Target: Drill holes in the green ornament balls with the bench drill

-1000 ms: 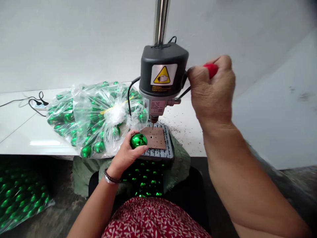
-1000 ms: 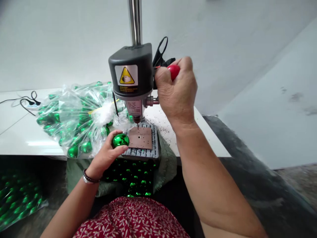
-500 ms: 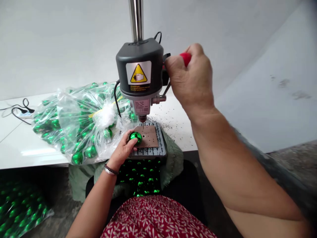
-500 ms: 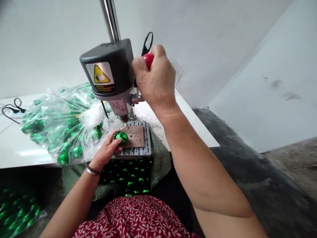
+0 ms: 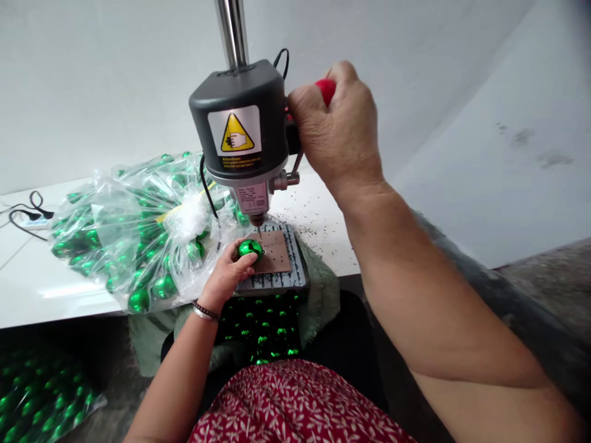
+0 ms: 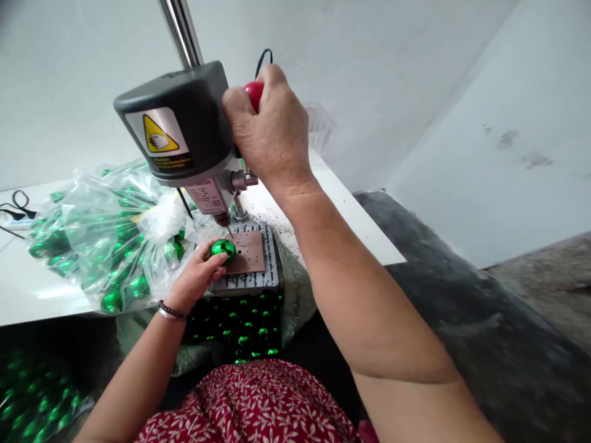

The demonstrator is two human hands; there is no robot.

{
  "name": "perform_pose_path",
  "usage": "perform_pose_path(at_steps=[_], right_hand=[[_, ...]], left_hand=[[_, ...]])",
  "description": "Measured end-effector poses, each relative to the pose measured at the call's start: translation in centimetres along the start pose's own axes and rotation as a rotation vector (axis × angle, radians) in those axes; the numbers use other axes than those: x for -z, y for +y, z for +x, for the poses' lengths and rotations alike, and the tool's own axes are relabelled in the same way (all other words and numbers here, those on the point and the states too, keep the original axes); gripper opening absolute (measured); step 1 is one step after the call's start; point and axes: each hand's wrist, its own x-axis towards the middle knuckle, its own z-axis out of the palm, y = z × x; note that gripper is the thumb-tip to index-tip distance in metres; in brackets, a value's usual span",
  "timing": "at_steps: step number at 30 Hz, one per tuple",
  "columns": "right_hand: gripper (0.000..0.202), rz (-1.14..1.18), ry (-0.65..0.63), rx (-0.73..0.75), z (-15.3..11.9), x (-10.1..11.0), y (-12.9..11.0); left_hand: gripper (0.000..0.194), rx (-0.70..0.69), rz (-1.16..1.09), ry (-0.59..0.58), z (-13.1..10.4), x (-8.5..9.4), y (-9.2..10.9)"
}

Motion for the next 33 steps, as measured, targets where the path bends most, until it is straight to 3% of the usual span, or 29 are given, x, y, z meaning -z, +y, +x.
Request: perform_pose_path(at_steps=[12,19,26,33], right_hand=[[0.032,0.058,-0.030,-0.010,0.0,-0.1,0.0],[0.033,0.050,-0.002,0.022,-0.1,-0.2,0.3],[0.033,0.027,0.002,0.011,-0.1,-0.2,0.2],[0.031,0.028,0.031,0.011,-0.5,-0.1,0.3]], left_hand=[[0.053,-0.038,0.474,0.071,1.3,-1.2,0.8],[0.056,-0.238,0.825,0.070,2.2,-1.3,2.3],[0.062,-0.215,0.683,-0.020,3.4,-0.4,1.2],[0.062,-0.185,0.679,0.018,3.0,-1.0,1.4]])
